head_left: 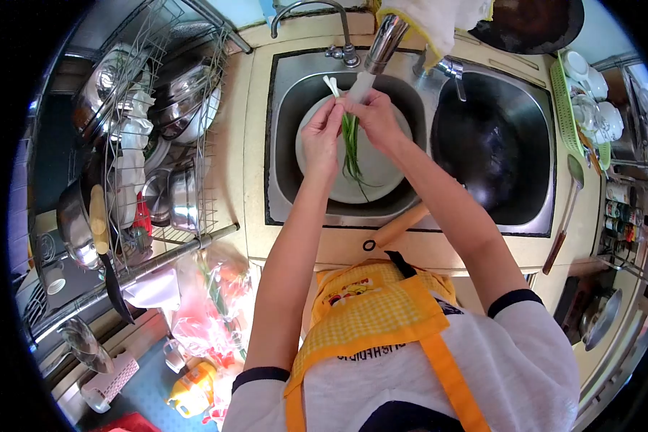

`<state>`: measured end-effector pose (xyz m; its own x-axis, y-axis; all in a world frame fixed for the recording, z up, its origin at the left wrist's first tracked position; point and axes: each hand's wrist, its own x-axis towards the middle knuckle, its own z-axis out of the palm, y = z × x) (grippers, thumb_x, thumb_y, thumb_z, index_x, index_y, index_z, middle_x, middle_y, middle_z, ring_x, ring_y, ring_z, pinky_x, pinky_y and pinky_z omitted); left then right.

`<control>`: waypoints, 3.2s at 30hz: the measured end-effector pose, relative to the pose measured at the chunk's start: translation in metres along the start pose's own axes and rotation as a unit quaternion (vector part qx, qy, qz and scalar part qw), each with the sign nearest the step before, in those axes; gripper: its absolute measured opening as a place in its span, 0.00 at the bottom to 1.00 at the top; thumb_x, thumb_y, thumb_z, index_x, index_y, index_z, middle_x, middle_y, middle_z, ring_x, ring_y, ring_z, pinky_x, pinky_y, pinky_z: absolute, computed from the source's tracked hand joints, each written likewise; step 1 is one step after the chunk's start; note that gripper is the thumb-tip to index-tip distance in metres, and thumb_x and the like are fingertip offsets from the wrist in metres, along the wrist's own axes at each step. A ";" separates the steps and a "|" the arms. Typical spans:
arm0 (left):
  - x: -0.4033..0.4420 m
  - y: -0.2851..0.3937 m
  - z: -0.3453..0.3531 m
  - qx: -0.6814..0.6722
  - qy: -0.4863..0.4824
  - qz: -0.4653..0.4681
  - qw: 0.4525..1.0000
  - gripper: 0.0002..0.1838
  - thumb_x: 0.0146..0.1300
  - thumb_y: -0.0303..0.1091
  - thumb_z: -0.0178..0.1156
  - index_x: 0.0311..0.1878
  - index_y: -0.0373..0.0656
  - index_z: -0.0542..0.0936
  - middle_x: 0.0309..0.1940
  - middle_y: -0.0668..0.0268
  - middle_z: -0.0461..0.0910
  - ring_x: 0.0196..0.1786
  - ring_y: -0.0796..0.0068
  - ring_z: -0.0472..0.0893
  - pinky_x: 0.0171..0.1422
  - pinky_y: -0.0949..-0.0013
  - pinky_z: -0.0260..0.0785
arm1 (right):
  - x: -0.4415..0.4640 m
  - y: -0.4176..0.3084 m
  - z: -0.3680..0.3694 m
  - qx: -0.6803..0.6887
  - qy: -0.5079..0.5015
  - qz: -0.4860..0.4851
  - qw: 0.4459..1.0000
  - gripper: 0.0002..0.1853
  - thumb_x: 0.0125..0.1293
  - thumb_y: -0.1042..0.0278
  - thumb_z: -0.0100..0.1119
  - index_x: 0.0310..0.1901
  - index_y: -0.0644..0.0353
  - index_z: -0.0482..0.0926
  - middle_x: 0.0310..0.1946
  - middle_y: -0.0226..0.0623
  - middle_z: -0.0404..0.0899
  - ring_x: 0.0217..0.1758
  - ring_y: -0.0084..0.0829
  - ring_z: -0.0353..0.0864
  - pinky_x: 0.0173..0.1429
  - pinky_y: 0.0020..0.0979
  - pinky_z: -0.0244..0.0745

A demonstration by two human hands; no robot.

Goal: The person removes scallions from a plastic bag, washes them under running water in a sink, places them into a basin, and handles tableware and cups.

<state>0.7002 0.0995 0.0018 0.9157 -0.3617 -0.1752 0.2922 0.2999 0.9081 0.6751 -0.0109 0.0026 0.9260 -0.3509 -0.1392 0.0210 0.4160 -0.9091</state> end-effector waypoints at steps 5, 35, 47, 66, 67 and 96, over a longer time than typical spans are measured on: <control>0.006 -0.008 -0.002 0.036 -0.027 0.024 0.999 0.19 0.61 0.27 0.57 0.55 0.35 0.71 0.45 0.65 0.77 0.44 0.82 0.75 0.49 0.79 0.66 | 0.004 0.008 0.005 0.171 -0.002 0.057 0.984 0.10 0.58 0.69 0.60 0.40 0.64 0.77 0.31 0.29 0.77 0.34 0.20 0.74 0.40 0.24 0.68; 0.004 0.007 -0.030 0.085 -0.069 0.015 0.994 0.07 0.64 0.32 0.52 0.37 0.39 0.77 0.27 0.72 0.74 0.28 0.84 0.69 0.34 0.81 0.60 | 0.012 0.004 -0.004 -0.079 -0.061 0.021 0.995 0.12 0.57 0.64 0.62 0.38 0.63 0.78 0.31 0.30 0.78 0.35 0.20 0.75 0.40 0.24 0.68; -0.003 0.016 -0.042 0.077 -0.053 -0.028 0.995 0.07 0.63 0.31 0.54 0.35 0.38 0.78 0.23 0.72 0.72 0.24 0.85 0.65 0.28 0.81 0.57 | 0.029 -0.010 -0.044 -0.023 0.074 0.044 0.996 0.10 0.59 0.64 0.58 0.33 0.64 0.78 0.27 0.30 0.77 0.29 0.22 0.73 0.36 0.24 0.67; -0.004 0.011 -0.022 0.036 -0.091 -0.091 0.991 0.09 0.64 0.34 0.52 0.36 0.39 0.77 0.20 0.73 0.68 0.21 0.85 0.64 0.27 0.81 0.55 | 0.010 0.000 -0.012 -0.220 -0.009 -0.064 0.973 0.14 0.54 0.60 0.63 0.31 0.65 0.80 0.21 0.26 0.75 0.26 0.16 0.69 0.33 0.21 0.66; -0.004 0.011 -0.024 0.053 -0.098 -0.091 0.990 0.09 0.64 0.34 0.52 0.36 0.39 0.77 0.19 0.73 0.68 0.21 0.85 0.64 0.26 0.81 0.55 | 0.014 0.002 -0.016 -0.250 -0.018 -0.074 0.965 0.13 0.55 0.60 0.62 0.30 0.64 0.80 0.21 0.25 0.75 0.26 0.16 0.69 0.33 0.21 0.65; -0.006 0.010 -0.023 0.001 -0.102 -0.118 0.988 0.08 0.64 0.35 0.53 0.35 0.40 0.74 0.20 0.73 0.67 0.20 0.86 0.61 0.24 0.82 0.53 | 0.012 -0.009 -0.030 -0.290 -0.091 -0.077 0.949 0.11 0.60 0.63 0.59 0.36 0.62 0.79 0.28 0.22 0.75 0.33 0.14 0.67 0.39 0.21 0.66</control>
<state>0.7040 0.1248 0.0038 0.7472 -0.5919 -0.3023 0.4903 0.1840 0.8519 0.6750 -0.0441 -0.0028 0.9795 -0.1982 0.0359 -0.0004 -0.1801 -0.9836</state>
